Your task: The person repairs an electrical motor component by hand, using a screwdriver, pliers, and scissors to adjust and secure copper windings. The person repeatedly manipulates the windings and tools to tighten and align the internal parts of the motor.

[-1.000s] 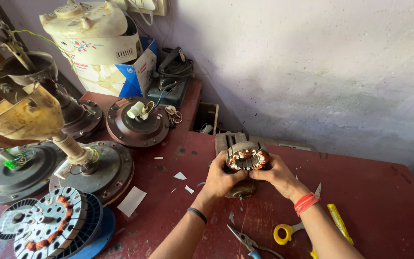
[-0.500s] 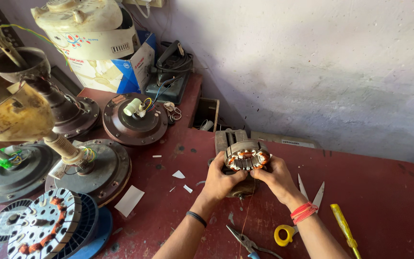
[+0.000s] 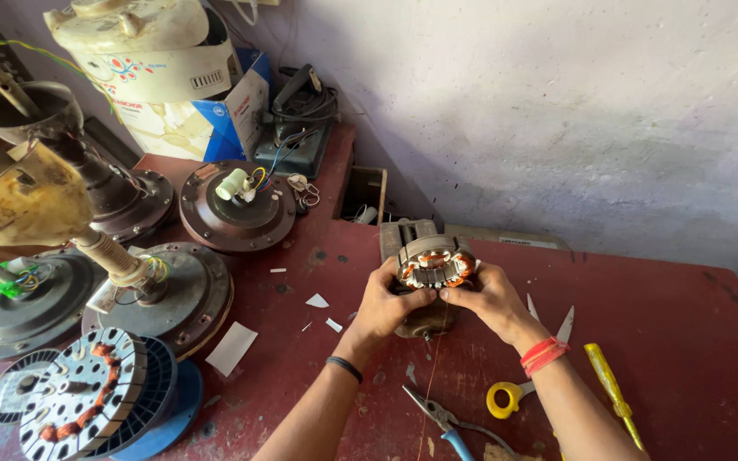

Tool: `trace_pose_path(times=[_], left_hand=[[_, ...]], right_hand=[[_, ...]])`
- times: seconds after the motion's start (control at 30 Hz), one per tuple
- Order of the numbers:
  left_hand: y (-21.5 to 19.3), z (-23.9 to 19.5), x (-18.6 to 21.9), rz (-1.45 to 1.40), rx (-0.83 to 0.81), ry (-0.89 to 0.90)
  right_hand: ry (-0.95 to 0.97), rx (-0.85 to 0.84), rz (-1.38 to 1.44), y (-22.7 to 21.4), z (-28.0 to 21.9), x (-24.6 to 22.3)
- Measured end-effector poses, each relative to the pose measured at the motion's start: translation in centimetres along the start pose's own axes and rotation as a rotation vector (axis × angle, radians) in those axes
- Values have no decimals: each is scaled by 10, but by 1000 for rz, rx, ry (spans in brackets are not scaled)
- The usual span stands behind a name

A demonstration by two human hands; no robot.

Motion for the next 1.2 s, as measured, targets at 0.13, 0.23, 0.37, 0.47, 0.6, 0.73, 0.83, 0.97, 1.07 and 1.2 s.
trace_pose_path(times=[0.13,0.23,0.37,0.47,0.6,0.73,0.83,0.97,1.07,1.2], left_hand=[[2,-1,0,-98,3,-63],[5,0,4,-59,4,-13],[5,0,3,-68,27,-69],[7,1,4,-104,6,-116],[9,1,9,-110,-21,-117],[11,1,14,-113,-49,-82],[11,2,17,-38,-13,-58],[16,3,20,-37,33,-33],[13,-3,44,262,104,229],[17,-4,38,85,60,128]], right_hand=[[-13,41,-72,-5,-4,-18],[58,255,-177,-14,-29,-29],[260,457,-418,-6,-66,-39],[338,501,-367,0,-82,-43],[380,467,-293,11,-86,-41],[317,437,-228,20,-85,-43],[288,420,-137,24,-81,-43],[307,401,-73,27,-79,-40],[291,418,-11,28,-79,-40],[320,413,-61,28,-81,-37]])
Point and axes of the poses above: each hand's wrist, its own z-axis towards the middle knuckle, its own y-axis out of the palm, x = y × z, the point moved 7 cm from there along z, towards the middle knuckle, and after that the axes turned 11 degrees about -z, right-handed, at the moved point
